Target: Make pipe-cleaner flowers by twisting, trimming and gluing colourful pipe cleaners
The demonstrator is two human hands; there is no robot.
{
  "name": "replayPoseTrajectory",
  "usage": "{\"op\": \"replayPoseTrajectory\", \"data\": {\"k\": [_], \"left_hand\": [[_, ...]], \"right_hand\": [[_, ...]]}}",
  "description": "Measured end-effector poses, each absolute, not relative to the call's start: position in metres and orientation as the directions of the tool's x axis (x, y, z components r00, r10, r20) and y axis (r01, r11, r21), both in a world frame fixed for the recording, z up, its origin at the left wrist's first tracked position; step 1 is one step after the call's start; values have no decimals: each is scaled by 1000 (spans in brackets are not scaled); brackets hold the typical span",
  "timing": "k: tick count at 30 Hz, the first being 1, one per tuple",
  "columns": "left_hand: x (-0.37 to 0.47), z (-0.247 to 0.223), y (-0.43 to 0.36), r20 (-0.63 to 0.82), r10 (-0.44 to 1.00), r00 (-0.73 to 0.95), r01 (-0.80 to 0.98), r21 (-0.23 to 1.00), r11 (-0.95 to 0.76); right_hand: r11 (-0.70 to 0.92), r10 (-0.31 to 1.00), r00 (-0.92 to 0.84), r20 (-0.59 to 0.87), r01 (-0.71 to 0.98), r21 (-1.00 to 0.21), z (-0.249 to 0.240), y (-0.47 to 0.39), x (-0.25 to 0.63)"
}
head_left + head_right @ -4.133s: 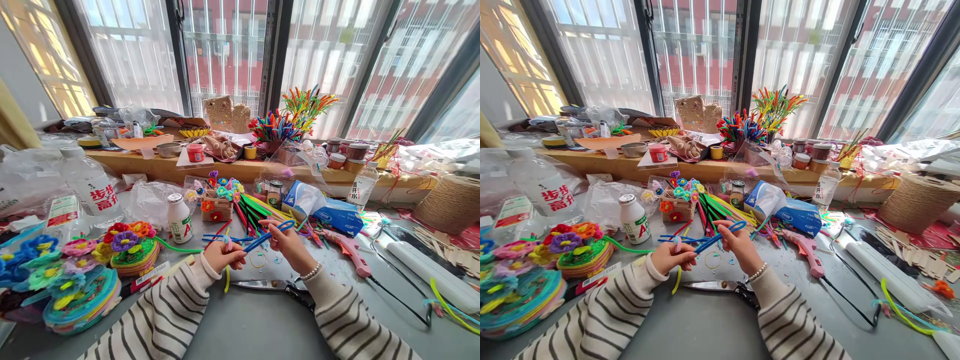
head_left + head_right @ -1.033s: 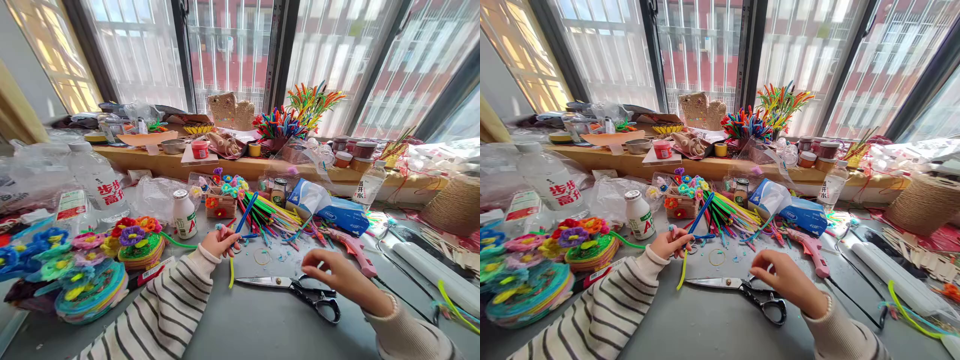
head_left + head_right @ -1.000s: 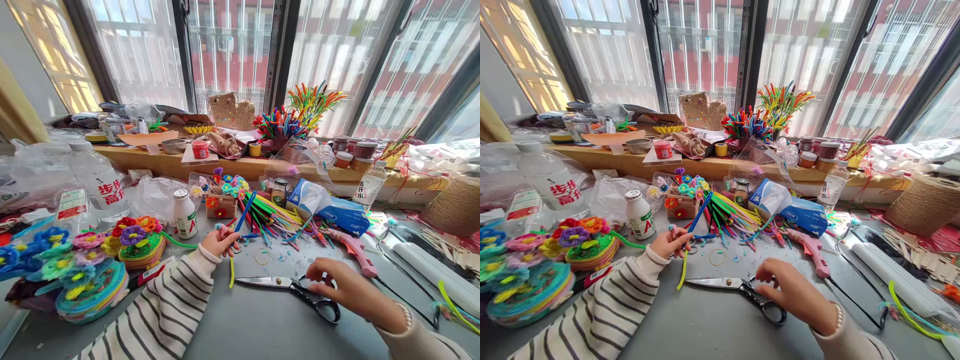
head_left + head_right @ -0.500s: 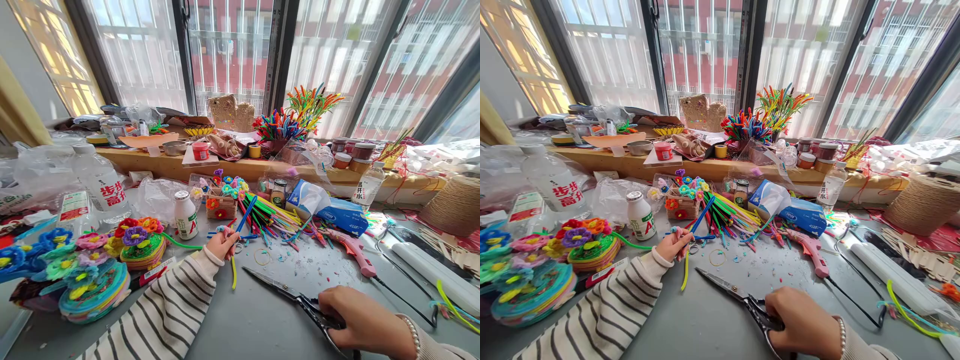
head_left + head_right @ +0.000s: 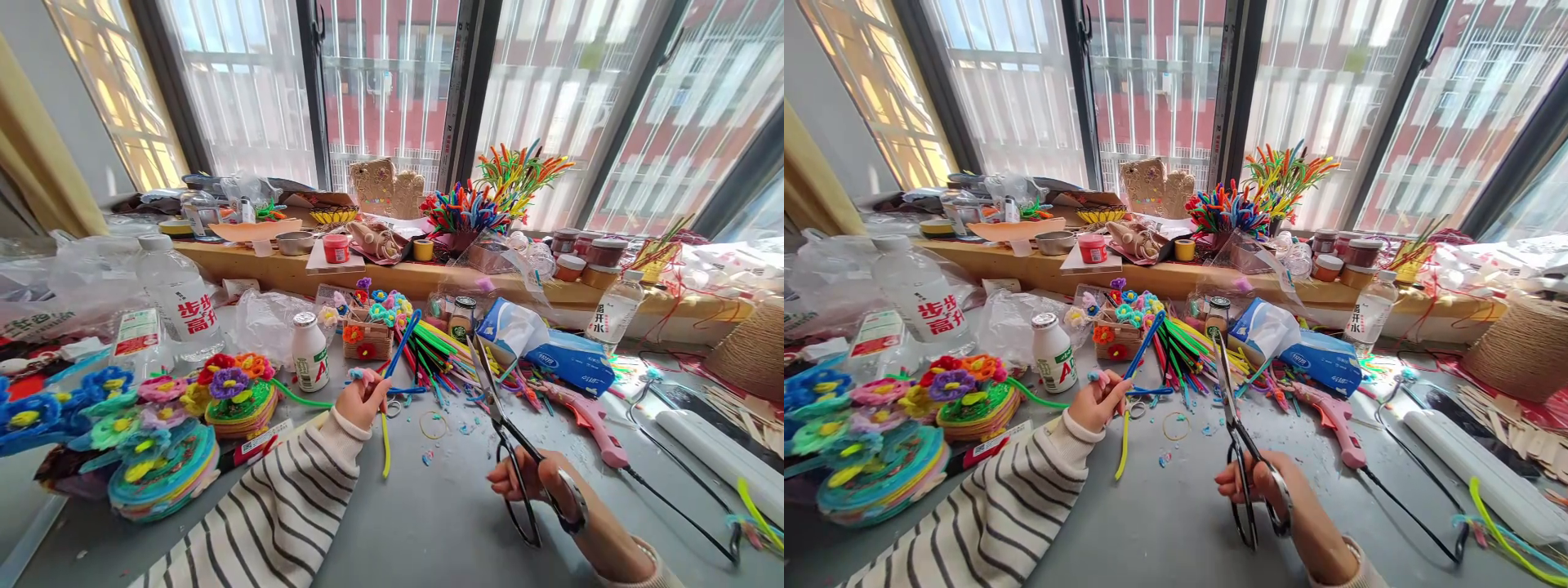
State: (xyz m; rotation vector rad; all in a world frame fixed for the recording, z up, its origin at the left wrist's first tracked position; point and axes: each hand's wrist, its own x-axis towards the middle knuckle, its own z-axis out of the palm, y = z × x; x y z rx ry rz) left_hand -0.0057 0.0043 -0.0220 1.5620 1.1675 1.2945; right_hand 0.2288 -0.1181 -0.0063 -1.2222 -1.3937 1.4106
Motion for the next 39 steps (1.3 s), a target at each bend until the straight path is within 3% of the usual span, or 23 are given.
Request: {"op": "replayPoseTrajectory", "data": {"k": [4, 9, 16, 25, 32, 35, 39], "left_hand": [[-7, -22, 5, 336, 942, -2, 242, 914, -326], [-7, -27, 6, 336, 942, -24, 341, 888, -308], [-4, -33, 4, 318, 947, 48, 394, 865, -310], [-4, -35, 3, 300, 951, 75, 413, 859, -303], [-1, -31, -1, 339, 937, 84, 468, 817, -337], [-1, -28, -3, 344, 930, 131, 447, 817, -365], [-5, -25, -6, 321, 889, 327, 444, 778, -444]], "right_hand": [[-19, 932, -364, 2, -55, -998, -5, -104, 207], [-103, 875, -485, -9, -169, -980, -18, -110, 194], [-170, 897, -441, -21, -302, -938, -18, -108, 192], [-138, 905, -425, 33, -365, -920, -25, -106, 191], [-170, 919, -395, -16, -358, -918, -18, -108, 191], [-157, 932, -361, -22, -349, -924, -16, -108, 191], [-142, 915, -402, 17, -362, -922, -23, -103, 195]]}}
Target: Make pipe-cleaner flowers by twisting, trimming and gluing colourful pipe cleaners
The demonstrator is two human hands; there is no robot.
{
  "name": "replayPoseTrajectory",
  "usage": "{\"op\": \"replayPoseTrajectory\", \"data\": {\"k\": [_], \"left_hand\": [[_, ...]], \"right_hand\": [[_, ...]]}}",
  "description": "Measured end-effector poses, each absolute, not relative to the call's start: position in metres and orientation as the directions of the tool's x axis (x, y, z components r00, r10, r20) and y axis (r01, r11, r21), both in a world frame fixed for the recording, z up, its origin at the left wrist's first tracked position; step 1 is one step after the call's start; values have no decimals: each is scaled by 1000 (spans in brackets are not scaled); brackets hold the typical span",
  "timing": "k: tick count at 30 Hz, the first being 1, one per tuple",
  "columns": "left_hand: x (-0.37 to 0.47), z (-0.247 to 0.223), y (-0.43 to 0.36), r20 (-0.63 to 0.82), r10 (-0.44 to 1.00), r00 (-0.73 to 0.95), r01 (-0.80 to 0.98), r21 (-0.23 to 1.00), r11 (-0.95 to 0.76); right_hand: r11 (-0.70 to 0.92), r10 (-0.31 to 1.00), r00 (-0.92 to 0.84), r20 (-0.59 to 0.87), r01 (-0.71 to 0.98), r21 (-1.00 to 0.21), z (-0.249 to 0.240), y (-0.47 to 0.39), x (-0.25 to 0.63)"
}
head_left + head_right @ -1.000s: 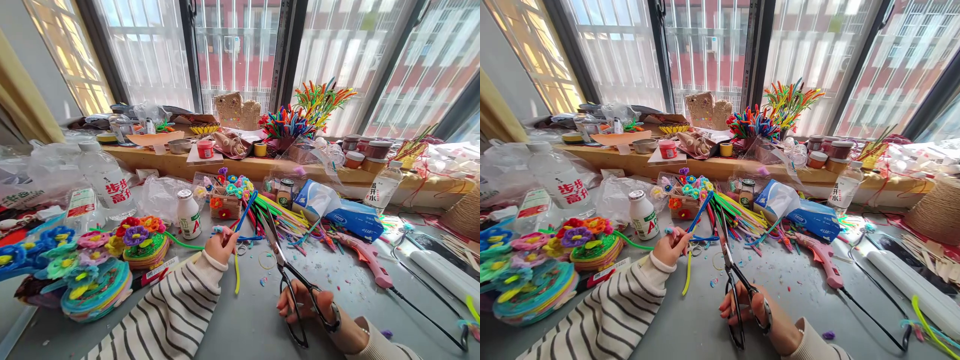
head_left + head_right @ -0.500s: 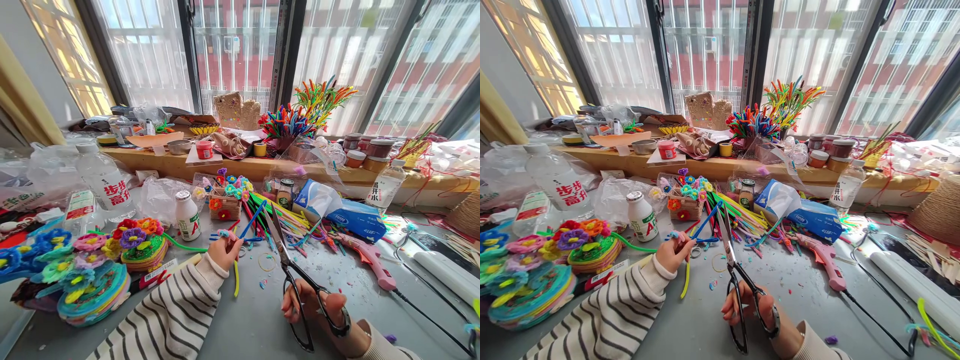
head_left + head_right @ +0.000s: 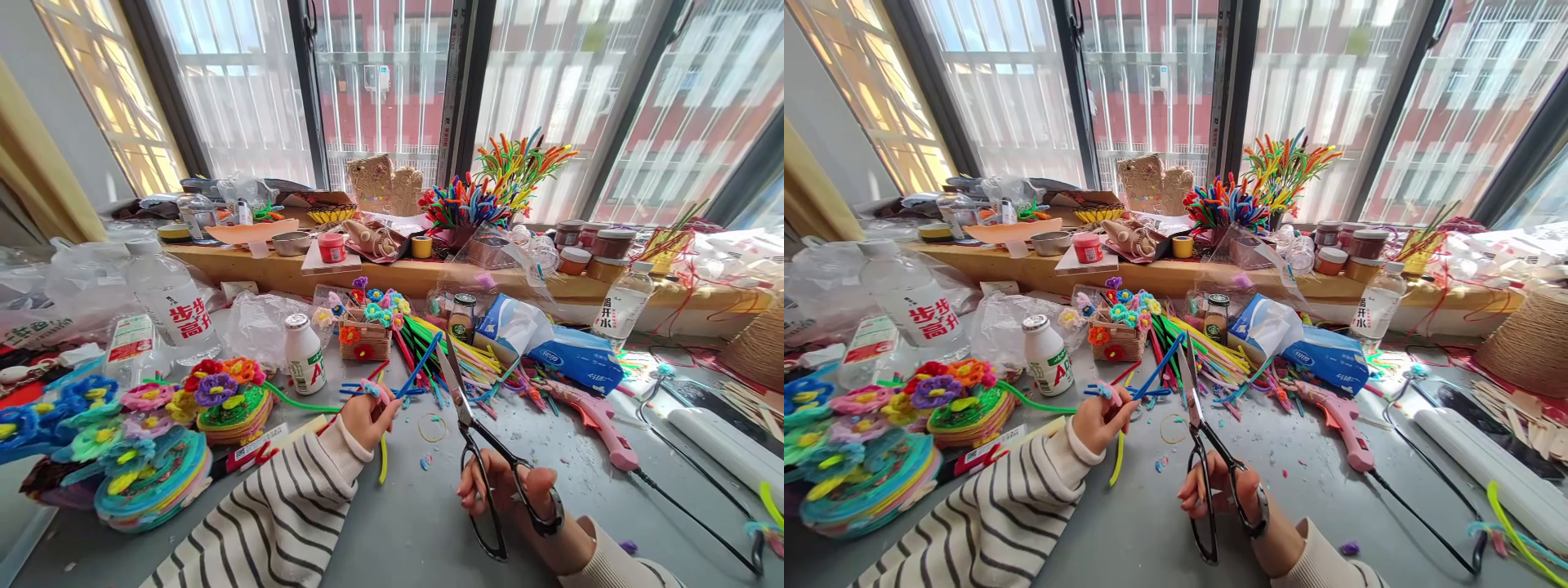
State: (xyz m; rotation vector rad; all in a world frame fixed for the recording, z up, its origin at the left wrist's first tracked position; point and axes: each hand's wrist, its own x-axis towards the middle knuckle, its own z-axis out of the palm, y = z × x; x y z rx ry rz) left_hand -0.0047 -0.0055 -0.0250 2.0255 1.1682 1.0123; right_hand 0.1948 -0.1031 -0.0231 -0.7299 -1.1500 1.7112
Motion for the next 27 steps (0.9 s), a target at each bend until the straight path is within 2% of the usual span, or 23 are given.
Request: {"op": "replayPoseTrajectory", "data": {"k": [3, 8, 10, 14, 17, 21, 24, 27], "left_hand": [[-4, -22, -10, 363, 836, 412, 468, 703, -536], [2, -15, -21, 393, 735, 553, 557, 482, -676], [3, -14, -23, 407, 712, 572, 562, 438, -702], [2, -14, -24, 459, 673, 580, 554, 384, -739], [0, -13, -23, 446, 647, 618, 529, 373, -762], [-3, -12, -18, 468, 697, 544, 516, 468, -717], [-7, -18, -12, 465, 717, 519, 512, 502, -697], [-12, -30, -4, 411, 701, 584, 541, 447, -712]], "right_hand": [[-104, 943, -332, 23, -360, -927, -26, -100, 199], [-42, 976, -214, 41, -367, -929, -22, -100, 205], [-78, 967, -253, 21, -373, -924, -23, -99, 206], [-255, 887, -458, -57, -383, -888, -30, -96, 206], [-253, 867, -499, 1, -440, -861, -32, -98, 203], [-157, 913, -397, 90, -547, -822, -29, -101, 200], [-129, 927, -364, 94, -543, -830, -26, -102, 203], [-122, 892, -436, 119, -485, -866, -25, -104, 204]]}}
